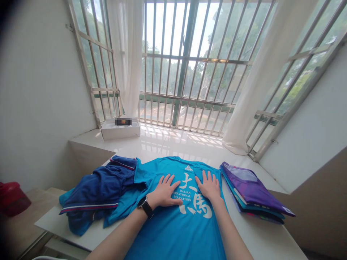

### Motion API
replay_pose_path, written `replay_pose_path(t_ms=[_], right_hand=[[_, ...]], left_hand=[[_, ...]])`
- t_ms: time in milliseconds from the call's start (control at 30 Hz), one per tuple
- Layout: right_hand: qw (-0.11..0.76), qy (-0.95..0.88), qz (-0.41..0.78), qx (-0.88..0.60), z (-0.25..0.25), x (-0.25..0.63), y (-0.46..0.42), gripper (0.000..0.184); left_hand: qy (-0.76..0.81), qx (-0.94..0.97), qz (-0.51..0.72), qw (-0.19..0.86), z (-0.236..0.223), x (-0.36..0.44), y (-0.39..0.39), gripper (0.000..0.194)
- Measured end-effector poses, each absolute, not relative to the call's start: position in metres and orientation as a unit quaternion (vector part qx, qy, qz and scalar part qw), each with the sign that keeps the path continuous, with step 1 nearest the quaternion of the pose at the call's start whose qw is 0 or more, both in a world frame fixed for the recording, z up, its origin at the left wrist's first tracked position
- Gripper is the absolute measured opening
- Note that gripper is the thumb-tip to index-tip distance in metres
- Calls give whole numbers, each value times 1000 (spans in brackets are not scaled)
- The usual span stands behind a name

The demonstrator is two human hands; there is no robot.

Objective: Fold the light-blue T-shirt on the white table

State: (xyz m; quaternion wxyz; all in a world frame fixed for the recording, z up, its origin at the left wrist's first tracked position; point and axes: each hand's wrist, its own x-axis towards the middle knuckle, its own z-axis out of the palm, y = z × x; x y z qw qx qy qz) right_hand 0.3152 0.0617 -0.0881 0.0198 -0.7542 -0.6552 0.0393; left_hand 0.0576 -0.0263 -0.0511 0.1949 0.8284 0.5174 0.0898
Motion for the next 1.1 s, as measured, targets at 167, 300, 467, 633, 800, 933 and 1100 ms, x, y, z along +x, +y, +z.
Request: replay_pose_path(t_ms=[167,300,467,633,800,933,1100], right_hand=[[21,-656,48,-753,-89,316,61,85],[35,-658,46,-751,-90,316,61,87],[42,-655,52,-752,-85,314,57,85],[51,-657,59,-750,-81,312,55,83],[70,-663,71,-742,-83,315,55,85],[72,-660,70,-745,-83,315,56,82],[59,-655,71,-750,-83,314,57,80]], left_hand=[[587,783,181,101,-16,14,-24,64],[699,698,157,-17,28,-48,-4,52],[731,680,-40,31,47,-88,27,53],[726,682,-83,31,39,-86,42,48],[740,662,-121,10,37,-81,53,49],[726,671,-153,2,34,-73,61,49],[697,694,-183,14,30,-62,70,47]])
